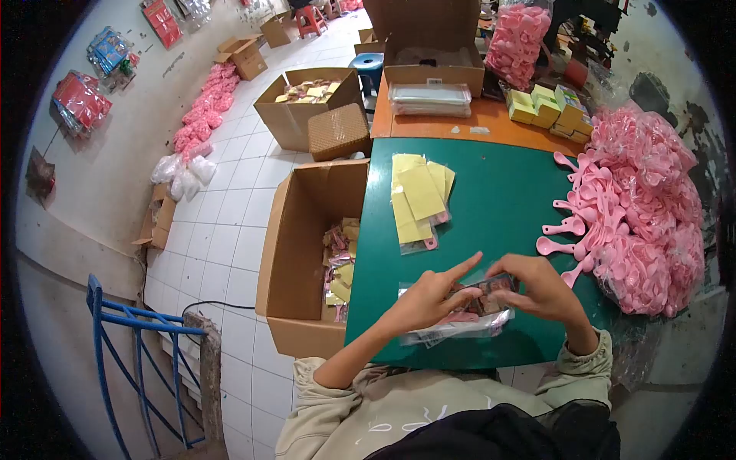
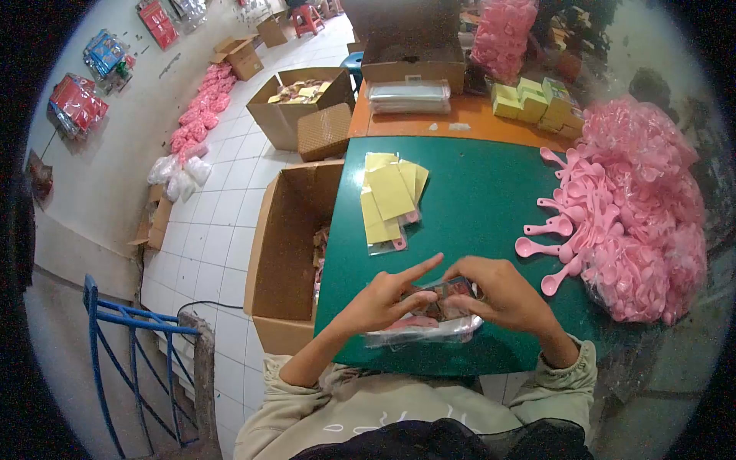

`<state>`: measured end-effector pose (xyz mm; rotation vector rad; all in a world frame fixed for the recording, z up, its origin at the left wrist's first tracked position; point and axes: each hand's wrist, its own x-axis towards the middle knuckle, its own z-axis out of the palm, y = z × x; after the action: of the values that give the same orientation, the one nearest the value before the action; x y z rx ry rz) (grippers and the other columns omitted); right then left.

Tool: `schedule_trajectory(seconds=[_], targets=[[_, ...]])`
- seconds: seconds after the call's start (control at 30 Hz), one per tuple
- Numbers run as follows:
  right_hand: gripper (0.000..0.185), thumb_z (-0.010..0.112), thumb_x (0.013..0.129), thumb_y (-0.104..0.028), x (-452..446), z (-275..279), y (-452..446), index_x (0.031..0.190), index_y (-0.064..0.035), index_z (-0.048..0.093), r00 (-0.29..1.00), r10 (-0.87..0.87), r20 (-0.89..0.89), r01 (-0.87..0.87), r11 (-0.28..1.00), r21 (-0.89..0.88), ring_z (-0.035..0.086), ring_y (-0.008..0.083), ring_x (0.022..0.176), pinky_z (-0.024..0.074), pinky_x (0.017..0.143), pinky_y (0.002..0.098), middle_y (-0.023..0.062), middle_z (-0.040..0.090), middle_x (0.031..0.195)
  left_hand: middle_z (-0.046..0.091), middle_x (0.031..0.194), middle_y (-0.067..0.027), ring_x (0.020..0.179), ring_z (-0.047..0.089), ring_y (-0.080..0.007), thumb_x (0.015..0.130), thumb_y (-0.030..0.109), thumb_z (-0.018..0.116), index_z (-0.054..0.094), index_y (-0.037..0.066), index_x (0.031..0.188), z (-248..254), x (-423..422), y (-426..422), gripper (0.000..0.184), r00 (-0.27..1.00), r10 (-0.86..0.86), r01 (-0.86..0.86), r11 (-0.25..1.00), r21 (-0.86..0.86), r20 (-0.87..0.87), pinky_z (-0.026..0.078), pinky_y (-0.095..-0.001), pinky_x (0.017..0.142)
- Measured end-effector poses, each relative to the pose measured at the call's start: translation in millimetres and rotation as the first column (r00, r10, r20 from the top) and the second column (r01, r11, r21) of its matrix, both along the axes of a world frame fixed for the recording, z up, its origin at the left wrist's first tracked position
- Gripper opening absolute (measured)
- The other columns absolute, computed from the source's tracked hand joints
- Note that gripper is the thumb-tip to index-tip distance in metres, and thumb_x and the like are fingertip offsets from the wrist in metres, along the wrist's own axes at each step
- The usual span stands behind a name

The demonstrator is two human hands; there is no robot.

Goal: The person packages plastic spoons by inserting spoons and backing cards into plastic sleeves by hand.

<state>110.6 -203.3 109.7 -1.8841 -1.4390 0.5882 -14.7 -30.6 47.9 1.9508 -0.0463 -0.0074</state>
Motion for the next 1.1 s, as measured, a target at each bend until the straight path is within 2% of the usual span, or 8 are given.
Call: schedule_trajectory(seconds=[0.13, 0.33, 0.47, 0.57, 0.77, 0.97, 1.07, 1.1], targets=[[0.025, 0.065, 0.078, -0.010, -8, -29, -17, 0.103, -0.0062, 0.064, 0.983, 0.105, -0.148, -0.118, 0.989, -0.084, 0.063, 0.0236, 0.068, 0.0488, 0.063, 0.0321, 0.0117, 0.066, 0.086, 0.067, 0.083, -0.0192, 0.074, 0.060, -0.0429, 0.085, 0.035, 0.060, 0.022, 0.015, 0.144, 8, -15, -12, 0.073, 0.987, 0.005, 0.019, 0.989, 0.149, -0.159, 0.048, -0.0410, 0.065], [0.021, 0.070, 0.075, -0.011, -34, -59, -41, 0.094, -0.0026, 0.066, 0.930, -0.267, -0.253, 0.239, 0.961, -0.139, 0.057, 0.0101, 0.061, 0.0464, 0.057, 0.0256, 0.0029, 0.062, 0.068, 0.068, 0.086, -0.0138, 0.071, 0.066, -0.0236, 0.080, 0.031, 0.068, 0.020, 0.014, 0.144, -11, -43, 3, 0.082, 0.982, -0.090, 0.096, 0.995, 0.028, -0.163, 0.051, -0.0328, 0.066], [0.019, 0.072, 0.076, -0.011, -43, -64, -44, 0.091, -0.0005, 0.066, 0.847, -0.434, -0.307, 0.394, 0.900, -0.184, 0.052, 0.0066, 0.062, 0.0429, 0.055, 0.0228, -0.0025, 0.056, 0.063, 0.066, 0.094, -0.0092, 0.083, 0.062, -0.0114, 0.075, 0.006, 0.073, 0.025, 0.009, 0.142, -40, -63, 18, 0.082, 0.990, 0.084, -0.134, 0.832, -0.539, -0.117, 0.050, -0.0241, 0.072], [0.019, 0.072, 0.075, -0.009, -48, -63, -38, 0.091, -0.0004, 0.066, 0.649, -0.278, -0.709, 0.324, 0.943, -0.074, 0.052, 0.0056, 0.064, 0.0406, 0.054, 0.0214, -0.0022, 0.058, 0.064, 0.066, 0.093, -0.0115, 0.082, 0.062, -0.0110, 0.074, 0.003, 0.073, 0.024, 0.007, 0.142, -34, -68, 15, 0.083, 0.971, 0.150, -0.237, 0.719, -0.653, -0.187, 0.050, -0.0224, 0.072], [0.019, 0.071, 0.075, -0.002, -45, -73, -50, 0.092, 0.0020, 0.064, 0.607, -0.389, -0.693, 0.346, 0.914, -0.210, 0.054, 0.0051, 0.066, 0.0413, 0.055, 0.0197, 0.0025, 0.061, 0.072, 0.066, 0.097, -0.0119, 0.085, 0.060, -0.0100, 0.078, 0.003, 0.070, 0.029, 0.006, 0.140, -31, -63, 6, 0.075, 0.982, 0.048, -0.154, 0.758, -0.633, -0.182, 0.049, -0.0220, 0.073], [0.016, 0.072, 0.071, -0.001, -49, -85, -56, 0.081, 0.0030, 0.060, 0.608, -0.364, -0.706, 0.483, 0.875, -0.035, 0.054, 0.0057, 0.067, 0.0404, 0.054, 0.0197, 0.0036, 0.060, 0.072, 0.065, 0.100, -0.0115, 0.089, 0.058, -0.0092, 0.087, 0.005, 0.059, 0.031, 0.007, 0.139, -33, -59, -1, 0.060, 0.990, -0.007, -0.080, 0.799, -0.596, -0.143, 0.047, -0.0234, 0.077], [0.014, 0.071, 0.071, 0.001, -52, -66, -49, 0.080, 0.0009, 0.060, 0.412, -0.393, -0.822, 0.483, 0.859, -0.168, 0.052, 0.0051, 0.065, 0.0406, 0.055, 0.0204, 0.0002, 0.057, 0.069, 0.065, 0.102, -0.0124, 0.090, 0.059, -0.0110, 0.090, 0.006, 0.056, 0.033, 0.007, 0.138, -35, -58, -2, 0.053, 0.985, 0.007, -0.104, 0.821, -0.562, -0.171, 0.047, -0.0244, 0.078], [0.014, 0.071, 0.071, 0.001, -51, -68, -53, 0.081, 0.0007, 0.061, 0.520, -0.405, -0.752, 0.499, 0.858, -0.117, 0.053, 0.0061, 0.064, 0.0416, 0.056, 0.0214, 0.0008, 0.057, 0.070, 0.065, 0.103, -0.0127, 0.090, 0.060, -0.0121, 0.090, 0.007, 0.055, 0.034, 0.007, 0.137, -36, -58, -2, 0.052, 0.982, 0.014, -0.117, 0.823, -0.556, -0.186, 0.048, -0.0248, 0.079]])
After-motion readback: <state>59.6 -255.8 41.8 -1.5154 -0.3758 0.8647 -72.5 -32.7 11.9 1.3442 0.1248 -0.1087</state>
